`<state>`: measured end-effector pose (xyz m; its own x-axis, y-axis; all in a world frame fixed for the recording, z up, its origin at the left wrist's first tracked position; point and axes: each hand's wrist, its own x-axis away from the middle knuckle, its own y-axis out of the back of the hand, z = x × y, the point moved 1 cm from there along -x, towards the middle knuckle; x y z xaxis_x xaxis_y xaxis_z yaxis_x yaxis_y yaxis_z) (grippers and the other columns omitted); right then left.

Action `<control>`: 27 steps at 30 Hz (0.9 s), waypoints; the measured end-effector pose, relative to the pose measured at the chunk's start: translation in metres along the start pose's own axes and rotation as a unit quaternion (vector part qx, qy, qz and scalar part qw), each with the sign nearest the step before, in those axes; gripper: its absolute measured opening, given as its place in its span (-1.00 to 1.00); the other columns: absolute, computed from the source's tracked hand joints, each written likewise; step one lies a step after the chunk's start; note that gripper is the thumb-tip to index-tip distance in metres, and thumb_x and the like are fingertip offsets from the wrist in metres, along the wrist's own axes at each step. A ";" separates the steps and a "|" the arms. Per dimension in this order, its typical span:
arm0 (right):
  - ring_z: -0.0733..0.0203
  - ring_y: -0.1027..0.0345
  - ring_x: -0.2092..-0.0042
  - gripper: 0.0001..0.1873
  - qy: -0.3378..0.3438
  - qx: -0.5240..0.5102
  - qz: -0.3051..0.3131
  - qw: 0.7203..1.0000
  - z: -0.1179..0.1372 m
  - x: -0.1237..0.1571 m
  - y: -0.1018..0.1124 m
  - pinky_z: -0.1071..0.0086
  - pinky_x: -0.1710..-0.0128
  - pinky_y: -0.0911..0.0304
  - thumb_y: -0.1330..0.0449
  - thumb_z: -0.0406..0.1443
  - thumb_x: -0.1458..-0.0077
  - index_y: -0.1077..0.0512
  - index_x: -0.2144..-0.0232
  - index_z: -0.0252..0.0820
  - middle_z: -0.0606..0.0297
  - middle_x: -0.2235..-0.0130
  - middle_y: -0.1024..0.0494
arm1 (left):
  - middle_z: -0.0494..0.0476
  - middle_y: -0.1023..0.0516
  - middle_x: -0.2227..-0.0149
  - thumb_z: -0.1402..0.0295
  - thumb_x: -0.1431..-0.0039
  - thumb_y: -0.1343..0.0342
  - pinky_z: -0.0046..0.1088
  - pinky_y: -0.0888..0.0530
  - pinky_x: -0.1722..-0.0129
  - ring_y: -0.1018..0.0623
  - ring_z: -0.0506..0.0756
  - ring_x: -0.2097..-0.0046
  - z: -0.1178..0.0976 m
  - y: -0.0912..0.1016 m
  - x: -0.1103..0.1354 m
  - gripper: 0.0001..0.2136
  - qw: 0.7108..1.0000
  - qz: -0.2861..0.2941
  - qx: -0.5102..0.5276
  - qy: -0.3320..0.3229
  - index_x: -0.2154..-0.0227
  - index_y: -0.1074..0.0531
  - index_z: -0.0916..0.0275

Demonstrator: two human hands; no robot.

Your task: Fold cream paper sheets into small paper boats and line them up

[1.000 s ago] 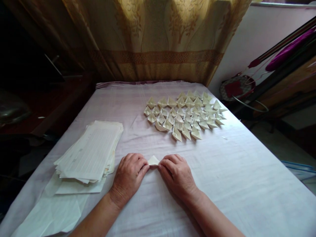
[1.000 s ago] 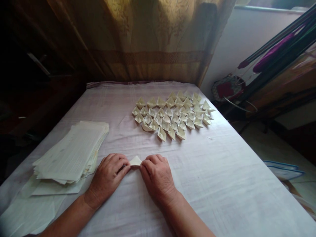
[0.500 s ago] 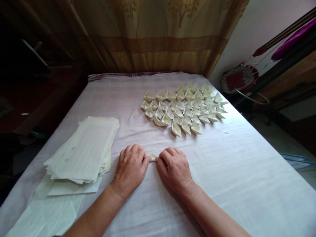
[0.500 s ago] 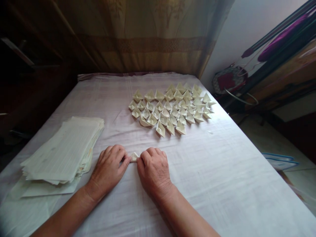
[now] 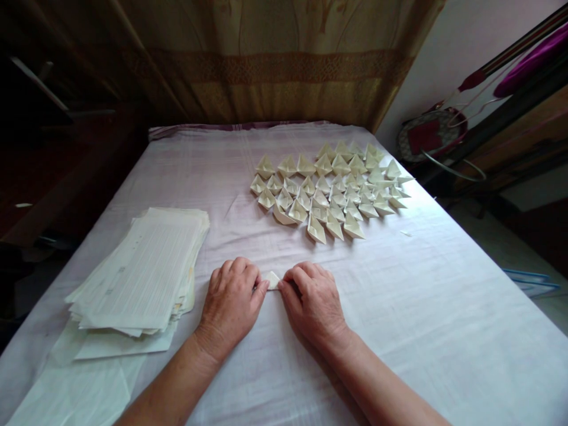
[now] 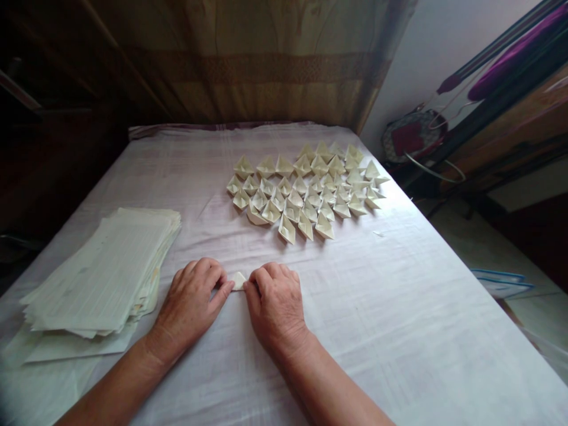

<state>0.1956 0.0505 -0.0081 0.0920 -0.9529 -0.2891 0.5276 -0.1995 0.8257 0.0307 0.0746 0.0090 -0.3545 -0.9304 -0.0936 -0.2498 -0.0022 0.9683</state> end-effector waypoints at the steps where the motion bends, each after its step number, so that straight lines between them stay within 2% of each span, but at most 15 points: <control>1: 0.15 -0.29 0.27 -0.87 -0.002 -0.001 0.001 1.000 -0.001 0.000 0.000 0.28 0.23 -0.03 -0.21 -0.31 -0.17 -0.40 0.44 -0.13 0.30 0.37 -0.47 | 0.10 -0.46 0.29 0.34 -0.21 -0.15 -0.24 -0.35 0.19 -0.44 0.20 0.19 0.000 0.000 0.000 -0.90 1.000 0.004 0.000 0.001 0.40 -0.38 0.18; 14: 0.16 -0.31 0.27 -0.85 -0.011 -0.020 0.011 1.000 -0.004 -0.001 -0.002 0.29 0.26 -0.04 -0.22 -0.29 -0.18 -0.44 0.46 -0.11 0.31 0.37 -0.49 | 0.10 -0.46 0.29 0.32 -0.21 -0.15 -0.26 -0.35 0.19 -0.43 0.18 0.19 -0.001 0.001 -0.002 -0.88 1.000 0.014 0.009 0.010 0.42 -0.38 0.18; 21: 0.16 -0.31 0.27 -0.84 -0.015 -0.029 0.011 0.999 -0.003 -0.001 -0.002 0.29 0.25 -0.02 -0.21 -0.29 -0.19 -0.43 0.45 -0.12 0.30 0.37 -0.49 | 0.09 -0.46 0.25 0.33 -0.21 -0.15 -0.24 -0.32 0.15 -0.43 0.19 0.15 0.000 -0.002 -0.001 -0.92 0.999 0.017 0.028 0.021 0.35 -0.37 0.17; 27: 0.14 -0.25 0.30 -0.78 -0.035 0.015 -0.005 0.999 0.005 -0.002 -0.003 0.29 0.27 0.03 -0.29 -0.15 -0.13 -0.41 0.45 -0.12 0.30 0.39 -0.44 | 0.08 -0.45 0.24 0.32 -0.22 -0.16 -0.24 -0.31 0.14 -0.44 0.19 0.15 0.002 -0.003 -0.002 -0.91 0.999 0.014 0.042 0.019 0.35 -0.36 0.17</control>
<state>0.1896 0.0517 -0.0080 0.0276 -0.9644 -0.2629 0.5020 -0.2141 0.8380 0.0308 0.0770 0.0055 -0.3277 -0.9431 -0.0555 -0.3149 0.0537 0.9476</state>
